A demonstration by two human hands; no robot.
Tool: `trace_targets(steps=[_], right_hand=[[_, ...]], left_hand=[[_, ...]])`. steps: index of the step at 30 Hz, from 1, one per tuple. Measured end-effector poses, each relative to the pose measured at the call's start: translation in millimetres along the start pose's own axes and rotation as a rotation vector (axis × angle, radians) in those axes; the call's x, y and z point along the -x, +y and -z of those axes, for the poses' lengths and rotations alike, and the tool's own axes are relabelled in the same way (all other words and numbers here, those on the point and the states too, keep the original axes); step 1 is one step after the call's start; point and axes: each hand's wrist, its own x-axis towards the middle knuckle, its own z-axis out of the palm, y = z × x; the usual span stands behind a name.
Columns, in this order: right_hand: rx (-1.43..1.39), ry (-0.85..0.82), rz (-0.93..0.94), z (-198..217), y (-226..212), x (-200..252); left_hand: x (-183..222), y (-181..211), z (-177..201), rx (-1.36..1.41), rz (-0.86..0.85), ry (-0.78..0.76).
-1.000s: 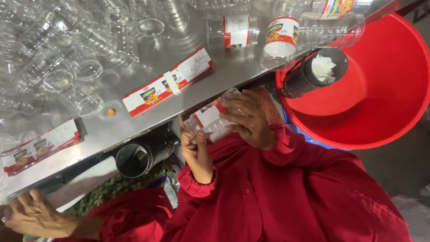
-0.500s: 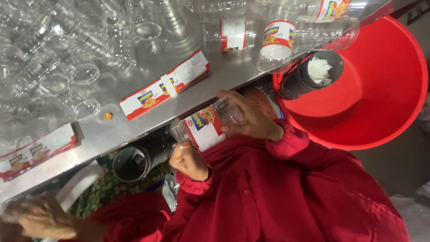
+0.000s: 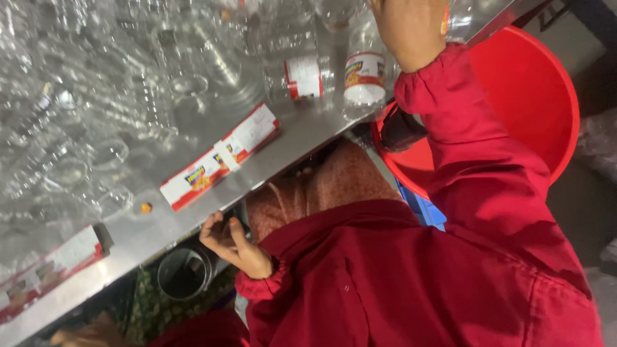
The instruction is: The person applies adhesive labels to clear plastic bottles. They peel a label from a backing sheet, wrap it around the center of a bottle, and place the finished bottle into a red bucket.
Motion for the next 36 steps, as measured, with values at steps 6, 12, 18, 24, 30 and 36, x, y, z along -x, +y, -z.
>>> trace_targets(steps=[6, 12, 18, 24, 30, 36], right_hand=[[-0.066, -0.073, 0.110, -36, 29, 33], [-0.035, -0.347, 0.062, -68, 30, 124], [0.059, -0.266, 0.164, -97, 66, 139], [0.149, -0.166, 0.190, -137, 96, 116], [0.127, -0.137, 0.248, -167, 150, 77], [0.044, -0.226, 0.294, -166, 174, 43]], left_hand=[[3, -7, -8, -0.105, 0.086, -0.071], [-2, -9, -43, -0.473, -0.146, -0.349], [-17, -37, -130, -0.498, -0.277, -0.618], [-65, -73, -207, -0.944, -0.473, -0.719], [-79, -102, -232, -0.861, -0.610, -0.666], [-56, -113, -251, -0.898, -0.567, -0.772]])
